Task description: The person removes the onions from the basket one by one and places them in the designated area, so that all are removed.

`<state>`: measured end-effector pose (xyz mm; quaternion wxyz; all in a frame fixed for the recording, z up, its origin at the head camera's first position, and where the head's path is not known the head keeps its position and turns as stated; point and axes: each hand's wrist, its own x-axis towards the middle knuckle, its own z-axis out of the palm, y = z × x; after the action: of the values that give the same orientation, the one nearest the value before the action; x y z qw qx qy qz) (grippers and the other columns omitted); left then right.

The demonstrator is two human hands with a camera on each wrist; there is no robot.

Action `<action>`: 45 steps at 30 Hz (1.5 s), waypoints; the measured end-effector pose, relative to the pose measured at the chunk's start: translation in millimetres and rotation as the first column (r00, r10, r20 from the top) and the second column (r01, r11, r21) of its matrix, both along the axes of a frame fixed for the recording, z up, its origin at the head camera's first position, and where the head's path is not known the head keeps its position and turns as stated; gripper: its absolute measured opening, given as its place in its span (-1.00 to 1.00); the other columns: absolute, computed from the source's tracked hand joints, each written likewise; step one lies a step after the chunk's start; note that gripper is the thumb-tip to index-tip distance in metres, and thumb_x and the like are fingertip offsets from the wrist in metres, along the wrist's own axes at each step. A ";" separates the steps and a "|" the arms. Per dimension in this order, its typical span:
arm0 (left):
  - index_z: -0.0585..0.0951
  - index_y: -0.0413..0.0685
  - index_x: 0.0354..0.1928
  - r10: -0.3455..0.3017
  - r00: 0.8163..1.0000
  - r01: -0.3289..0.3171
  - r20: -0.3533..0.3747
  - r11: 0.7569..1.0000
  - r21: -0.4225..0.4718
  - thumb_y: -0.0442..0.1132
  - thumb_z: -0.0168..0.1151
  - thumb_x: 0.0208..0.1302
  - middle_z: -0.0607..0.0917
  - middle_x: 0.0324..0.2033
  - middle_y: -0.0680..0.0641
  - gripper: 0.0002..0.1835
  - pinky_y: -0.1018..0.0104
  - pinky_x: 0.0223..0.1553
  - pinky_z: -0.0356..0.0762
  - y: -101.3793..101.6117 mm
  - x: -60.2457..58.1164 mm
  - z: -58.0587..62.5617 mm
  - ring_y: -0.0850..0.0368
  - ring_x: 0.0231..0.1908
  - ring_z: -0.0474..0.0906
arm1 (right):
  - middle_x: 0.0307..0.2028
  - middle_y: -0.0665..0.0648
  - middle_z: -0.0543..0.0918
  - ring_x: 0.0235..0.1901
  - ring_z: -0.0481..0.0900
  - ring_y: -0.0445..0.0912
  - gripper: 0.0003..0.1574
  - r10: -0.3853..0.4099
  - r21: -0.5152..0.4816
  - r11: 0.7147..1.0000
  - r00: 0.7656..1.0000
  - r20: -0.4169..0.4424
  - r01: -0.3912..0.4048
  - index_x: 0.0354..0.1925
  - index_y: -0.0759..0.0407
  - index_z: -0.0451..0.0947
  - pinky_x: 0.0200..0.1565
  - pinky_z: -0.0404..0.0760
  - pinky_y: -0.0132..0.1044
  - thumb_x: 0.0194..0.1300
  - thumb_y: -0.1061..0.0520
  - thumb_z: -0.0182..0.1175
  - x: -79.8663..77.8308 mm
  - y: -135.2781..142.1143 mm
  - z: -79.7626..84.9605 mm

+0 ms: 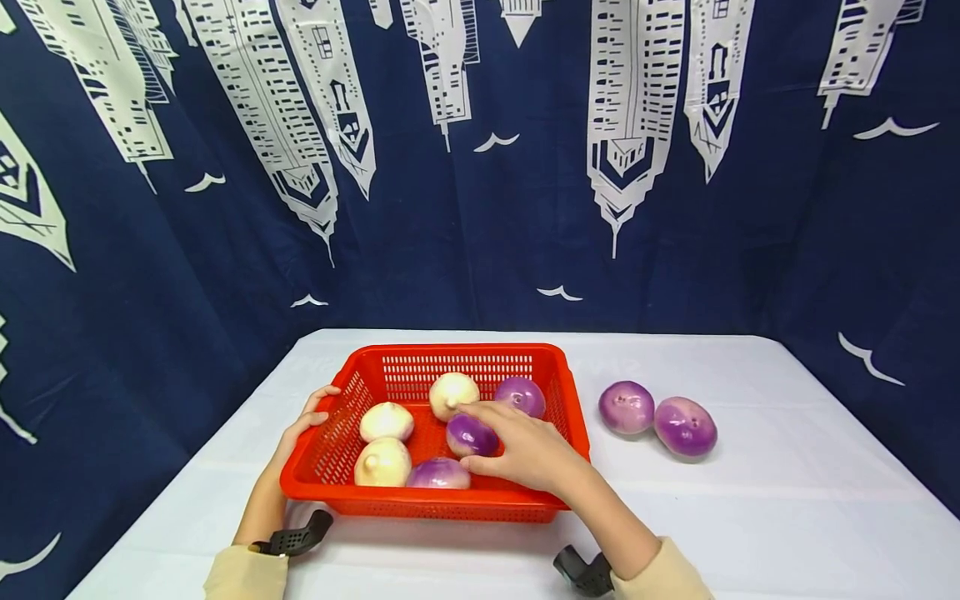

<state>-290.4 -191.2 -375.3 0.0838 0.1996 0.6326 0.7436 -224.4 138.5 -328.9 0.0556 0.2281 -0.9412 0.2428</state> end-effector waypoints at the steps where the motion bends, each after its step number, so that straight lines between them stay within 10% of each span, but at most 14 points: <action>1: 0.15 0.11 0.09 0.003 1.000 -0.003 0.005 1.000 -0.002 -0.41 -0.46 0.21 0.17 0.09 -0.06 -0.57 0.37 -0.01 0.37 0.2 0.0 0.5 0.12 0.04 0.24 | 0.19 -0.19 0.38 0.25 0.29 -0.11 -0.22 0.010 0.011 1.000 1.000 0.006 -0.010 0.22 -0.35 0.26 0.04 0.29 0.29 0.01 -0.31 0.20 0.1 -0.9 0.9; 19: 0.17 0.13 0.07 0.022 1.000 -0.022 -0.010 1.000 0.000 -0.41 -0.44 0.20 0.26 0.06 0.00 -0.57 0.34 -0.02 0.39 2.3 -0.6 1.5 0.12 0.02 0.29 | 0.16 -0.07 0.43 0.14 0.42 -0.09 -0.24 0.072 0.087 0.993 0.994 0.080 -0.079 0.20 -0.21 0.32 0.07 0.37 0.16 0.03 -0.31 0.18 -0.1 -23.2 5.4; 26: 0.17 0.13 0.08 0.040 0.999 -0.040 0.001 0.999 0.008 -0.41 -0.42 0.18 0.27 0.06 0.00 -0.56 0.34 -0.02 0.41 3.4 0.6 2.1 0.11 0.03 0.28 | -0.33 -0.01 0.53 -0.39 0.44 -0.21 -0.27 0.097 0.144 0.983 0.986 0.132 -0.116 0.21 -0.14 0.34 -0.39 0.42 -0.27 0.08 -0.27 0.15 -2.4 -37.5 5.2; 32: 0.17 0.11 0.08 0.033 0.999 -0.033 0.001 0.999 0.008 -0.41 -0.46 0.19 0.22 0.08 -0.04 -0.56 0.34 -0.01 0.38 2.9 0.3 4.2 0.11 0.04 0.26 | 0.12 0.02 0.50 0.12 0.46 -0.03 -0.29 0.137 0.141 0.975 0.964 0.227 -0.172 0.21 -0.02 0.33 0.12 0.39 0.00 0.15 -0.27 0.07 -6.8 -41.3 4.2; 45: 0.17 0.15 0.08 -0.008 0.999 0.009 -0.042 1.000 0.008 -0.40 -0.46 0.22 0.25 0.05 0.02 -0.57 0.36 -0.03 0.39 -1.8 0.7 -1.6 0.17 0.00 0.30 | 0.22 0.12 0.39 0.23 0.32 0.03 -0.26 0.188 0.064 0.972 0.910 0.369 -0.227 0.27 0.12 0.24 0.22 0.28 -0.02 0.20 -0.16 0.08 -14.8 -50.4 -4.2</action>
<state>-289.7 -193.0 -376.9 0.0730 0.2181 0.6303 0.7415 -239.2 88.2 -333.2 -0.1563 0.2812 -0.9173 0.2348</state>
